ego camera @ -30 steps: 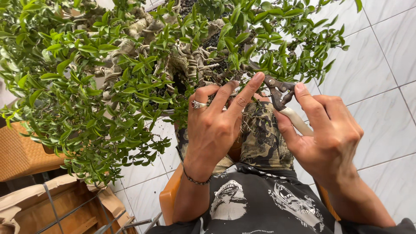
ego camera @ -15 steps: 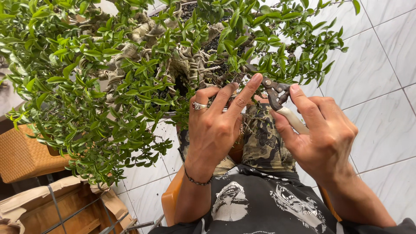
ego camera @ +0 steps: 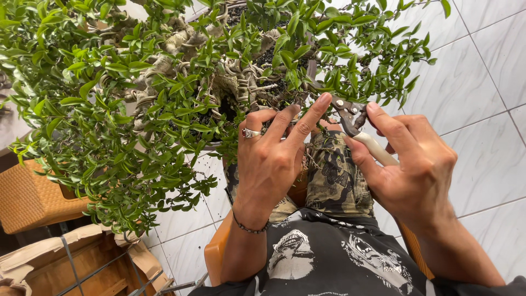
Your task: The person trims a bonsai tree using shears, reaching into the foliage to cut small branches and then pulling the clippings away with their fingers.
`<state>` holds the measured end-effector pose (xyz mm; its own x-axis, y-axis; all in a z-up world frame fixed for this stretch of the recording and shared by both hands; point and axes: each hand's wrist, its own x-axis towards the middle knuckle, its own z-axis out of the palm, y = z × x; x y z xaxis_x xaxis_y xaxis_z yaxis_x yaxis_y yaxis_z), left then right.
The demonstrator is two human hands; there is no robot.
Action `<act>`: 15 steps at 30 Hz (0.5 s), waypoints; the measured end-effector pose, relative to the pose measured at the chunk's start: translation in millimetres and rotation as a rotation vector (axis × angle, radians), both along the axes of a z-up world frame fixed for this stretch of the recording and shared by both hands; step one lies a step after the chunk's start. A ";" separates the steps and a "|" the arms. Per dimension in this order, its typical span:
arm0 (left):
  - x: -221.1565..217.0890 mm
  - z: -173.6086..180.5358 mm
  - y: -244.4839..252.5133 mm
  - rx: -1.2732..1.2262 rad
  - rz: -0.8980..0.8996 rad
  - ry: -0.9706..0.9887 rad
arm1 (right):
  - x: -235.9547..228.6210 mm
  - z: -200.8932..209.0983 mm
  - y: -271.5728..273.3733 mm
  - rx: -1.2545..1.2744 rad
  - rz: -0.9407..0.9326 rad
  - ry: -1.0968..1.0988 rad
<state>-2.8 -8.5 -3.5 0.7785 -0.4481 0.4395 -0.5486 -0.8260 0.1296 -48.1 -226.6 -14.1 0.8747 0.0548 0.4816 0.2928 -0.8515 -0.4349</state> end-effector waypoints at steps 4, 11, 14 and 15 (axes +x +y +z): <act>-0.2 -0.8 0.7 -0.010 -0.009 0.011 | 5.7 2.9 -3.0 -0.044 0.019 -0.020; 0.2 -2.8 1.2 -0.041 -0.027 0.028 | 8.3 8.3 -10.7 -0.121 0.076 -0.042; 0.1 -2.5 0.7 -0.045 -0.024 0.023 | 5.3 8.3 -11.8 -0.150 0.074 -0.073; -0.3 -2.0 0.6 -0.043 -0.022 0.028 | 4.1 8.2 -12.0 -0.171 0.066 -0.095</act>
